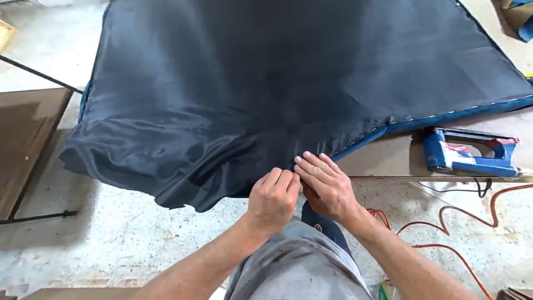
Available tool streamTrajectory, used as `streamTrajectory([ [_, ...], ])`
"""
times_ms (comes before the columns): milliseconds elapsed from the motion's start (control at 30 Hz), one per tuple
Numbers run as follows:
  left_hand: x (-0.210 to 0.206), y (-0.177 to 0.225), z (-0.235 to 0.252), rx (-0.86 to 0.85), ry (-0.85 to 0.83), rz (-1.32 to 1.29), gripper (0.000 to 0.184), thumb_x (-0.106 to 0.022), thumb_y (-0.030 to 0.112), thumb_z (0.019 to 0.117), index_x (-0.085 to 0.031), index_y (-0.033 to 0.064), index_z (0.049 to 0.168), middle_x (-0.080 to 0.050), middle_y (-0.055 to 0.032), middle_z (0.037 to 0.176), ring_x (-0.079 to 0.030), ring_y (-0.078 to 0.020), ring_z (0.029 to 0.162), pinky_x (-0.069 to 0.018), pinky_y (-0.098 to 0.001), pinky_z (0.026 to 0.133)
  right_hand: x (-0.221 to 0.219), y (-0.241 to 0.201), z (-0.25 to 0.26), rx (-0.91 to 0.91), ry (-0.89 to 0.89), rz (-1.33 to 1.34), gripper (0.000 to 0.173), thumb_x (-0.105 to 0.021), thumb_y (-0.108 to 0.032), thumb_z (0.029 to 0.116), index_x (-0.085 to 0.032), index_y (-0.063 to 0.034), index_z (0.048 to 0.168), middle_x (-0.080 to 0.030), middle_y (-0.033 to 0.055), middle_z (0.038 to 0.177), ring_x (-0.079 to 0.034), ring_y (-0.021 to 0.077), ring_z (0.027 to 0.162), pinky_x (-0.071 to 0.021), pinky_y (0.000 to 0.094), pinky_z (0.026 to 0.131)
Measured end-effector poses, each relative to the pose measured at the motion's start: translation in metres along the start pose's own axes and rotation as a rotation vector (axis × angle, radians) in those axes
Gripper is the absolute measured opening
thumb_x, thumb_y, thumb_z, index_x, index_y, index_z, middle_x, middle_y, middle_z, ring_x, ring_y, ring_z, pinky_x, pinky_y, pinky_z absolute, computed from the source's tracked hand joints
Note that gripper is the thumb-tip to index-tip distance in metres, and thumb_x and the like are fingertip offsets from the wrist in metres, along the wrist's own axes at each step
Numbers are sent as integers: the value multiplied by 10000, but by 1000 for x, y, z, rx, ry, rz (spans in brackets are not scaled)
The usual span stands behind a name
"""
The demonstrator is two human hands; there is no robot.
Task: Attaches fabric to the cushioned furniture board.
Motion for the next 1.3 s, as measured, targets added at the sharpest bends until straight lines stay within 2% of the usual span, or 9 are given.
streamTrajectory([
  [167, 1, -5, -2, 107, -34, -49, 174, -625, 98, 920, -792, 110, 965, -702, -25, 883, -680, -174, 835, -569, -287, 665, -3, 0, -1, -10, 22, -14, 323, -580, -151, 977, -744, -117, 1253, -664, 31, 1401, -537, 209, 1400, -395, 444, 1217],
  [333, 7, -21, -15, 56, -118, -52, 256, -615, 166, 1007, -746, 91, 1214, -702, -64, 1062, -664, -211, 1009, -573, -314, 858, -2, 3, -1, -17, 17, -1, 331, -587, -154, 966, -749, -127, 1253, -674, 27, 1386, -550, 201, 1387, -404, 432, 1208],
  [467, 3, -31, -18, -45, -16, -103, 191, -616, 89, 963, -776, 70, 1065, -713, -69, 967, -683, -211, 940, -585, -305, 818, -2, 2, 0, -27, 7, -6, 338, -581, -158, 962, -748, -130, 1255, -666, 20, 1399, -541, 197, 1395, -397, 434, 1209],
  [667, 3, -35, -18, -89, 86, -144, 158, -631, 96, 952, -776, 59, 1004, -715, -77, 930, -685, -212, 893, -583, -311, 772, 0, -2, 4, -45, -30, -14, 363, -558, -153, 950, -742, -129, 1262, -657, 16, 1411, -529, 204, 1404, -381, 448, 1214],
  [767, 3, -33, -16, -89, 76, -145, 158, -617, 80, 939, -768, 55, 976, -707, -74, 920, -678, -214, 887, -579, -312, 764, 4, -7, 8, -65, -11, 1, 354, -596, -175, 926, -741, -118, 1244, -658, 36, 1405, -529, 227, 1404, -402, 473, 1199],
  [900, 4, -30, -14, -127, 33, -129, 177, -597, 40, 913, -764, 44, 972, -703, -87, 924, -676, -230, 887, -579, -328, 758, 1, -11, 5, -45, -63, -26, 449, -607, -237, 931, -674, -121, 1360, -598, 40, 1482, -465, 227, 1459, -349, 485, 1233],
  [1033, 6, -28, -14, -127, -18, -142, 187, -588, 31, 907, -762, 50, 972, -699, -82, 924, -676, -231, 894, -579, -331, 752, -4, -10, -7, -39, -41, -71, 391, -539, -163, 976, -703, -147, 1331, -621, 11, 1459, -490, 206, 1440, -354, 464, 1236],
  [1200, 5, -27, -14, -130, -53, -168, 201, -576, 28, 910, -763, 57, 978, -691, -69, 934, -666, -216, 903, -577, -320, 756, -4, -16, -15, -64, -14, -81, 385, -558, -142, 965, -709, -144, 1320, -616, 9, 1465, -474, 201, 1452, -351, 470, 1239],
  [1300, 4, -29, -14, -150, -87, -186, 199, -577, 28, 903, -757, 58, 983, -686, -67, 937, -660, -219, 909, -574, -327, 755, 23, -11, -21, -170, -1, 63, 314, -593, -155, 965, -749, -147, 1238, -676, -7, 1379, -550, 176, 1385, -452, 452, 1185],
])
Point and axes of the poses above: each hand's wrist, its own z-axis towards the middle knuckle, its own x-axis out of the back of the hand, y = z × x, the point moved 3 cm from there along z, towards the middle knuckle
